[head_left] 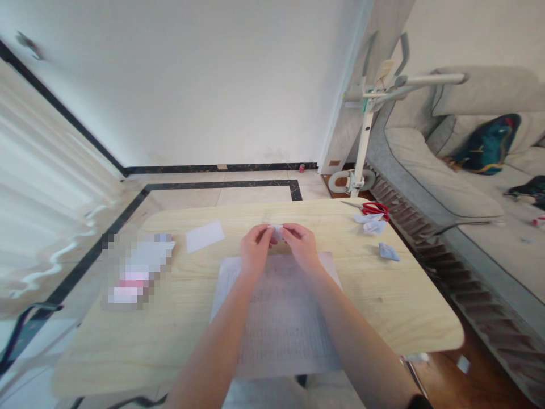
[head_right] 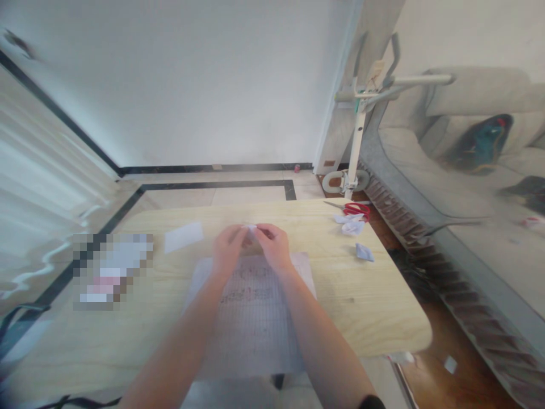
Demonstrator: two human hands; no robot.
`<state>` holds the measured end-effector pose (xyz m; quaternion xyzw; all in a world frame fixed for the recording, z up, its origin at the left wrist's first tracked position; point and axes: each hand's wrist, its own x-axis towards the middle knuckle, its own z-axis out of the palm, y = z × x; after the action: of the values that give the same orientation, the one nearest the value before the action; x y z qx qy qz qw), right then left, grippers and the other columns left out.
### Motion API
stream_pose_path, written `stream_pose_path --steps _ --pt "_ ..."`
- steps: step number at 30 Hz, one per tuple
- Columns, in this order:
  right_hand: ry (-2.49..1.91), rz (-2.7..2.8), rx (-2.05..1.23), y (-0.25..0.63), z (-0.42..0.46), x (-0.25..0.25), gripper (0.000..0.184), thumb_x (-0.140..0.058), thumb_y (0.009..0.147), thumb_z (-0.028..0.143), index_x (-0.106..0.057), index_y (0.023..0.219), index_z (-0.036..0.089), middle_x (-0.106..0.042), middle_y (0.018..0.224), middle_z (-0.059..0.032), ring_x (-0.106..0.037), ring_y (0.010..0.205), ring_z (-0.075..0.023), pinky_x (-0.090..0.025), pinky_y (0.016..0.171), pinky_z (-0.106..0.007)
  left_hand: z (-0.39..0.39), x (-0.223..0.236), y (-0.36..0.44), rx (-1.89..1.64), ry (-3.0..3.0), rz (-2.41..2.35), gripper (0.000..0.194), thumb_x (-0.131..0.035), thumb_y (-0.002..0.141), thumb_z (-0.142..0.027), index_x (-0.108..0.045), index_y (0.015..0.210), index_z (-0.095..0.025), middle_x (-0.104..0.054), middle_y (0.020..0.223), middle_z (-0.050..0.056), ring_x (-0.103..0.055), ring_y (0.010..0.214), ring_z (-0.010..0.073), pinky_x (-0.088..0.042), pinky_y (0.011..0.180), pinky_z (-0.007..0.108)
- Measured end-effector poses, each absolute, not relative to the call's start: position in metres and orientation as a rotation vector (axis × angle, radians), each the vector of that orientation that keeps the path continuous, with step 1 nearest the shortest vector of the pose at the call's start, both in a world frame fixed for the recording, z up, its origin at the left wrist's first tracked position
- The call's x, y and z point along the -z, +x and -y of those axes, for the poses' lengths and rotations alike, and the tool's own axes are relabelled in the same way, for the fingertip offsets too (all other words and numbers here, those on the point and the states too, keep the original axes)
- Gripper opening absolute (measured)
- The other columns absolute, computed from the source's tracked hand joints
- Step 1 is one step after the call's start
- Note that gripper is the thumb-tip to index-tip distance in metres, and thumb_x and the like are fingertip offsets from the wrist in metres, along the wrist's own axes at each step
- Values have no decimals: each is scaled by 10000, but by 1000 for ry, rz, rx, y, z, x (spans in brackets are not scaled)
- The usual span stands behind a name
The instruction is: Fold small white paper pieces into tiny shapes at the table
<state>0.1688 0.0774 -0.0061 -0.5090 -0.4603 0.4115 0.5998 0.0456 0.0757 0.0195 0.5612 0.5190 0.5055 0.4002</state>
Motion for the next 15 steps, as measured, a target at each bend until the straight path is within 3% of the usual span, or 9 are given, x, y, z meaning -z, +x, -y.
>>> stream_pose_path --steps 11,15 --pt "-1266 1163 -895 170 -76 7 172 -628 706 322 -679 779 176 -661 691 -32 -589 624 -155 -446 571 -263 -76 -17 45 -1265 1447 -1390 257 -518 822 -363 -646 866 -146 -637 702 23 -532 496 94 -420 479 207" --pt "-1205 1131 -957 168 -74 4 200 -635 709 338 -680 821 179 -653 690 -25 -570 594 -139 -432 536 -247 -77 -15 43 -1268 1519 -1406 250 -516 823 -355 -661 870 -157 -659 744 31 -561 594 115 -435 542 215"
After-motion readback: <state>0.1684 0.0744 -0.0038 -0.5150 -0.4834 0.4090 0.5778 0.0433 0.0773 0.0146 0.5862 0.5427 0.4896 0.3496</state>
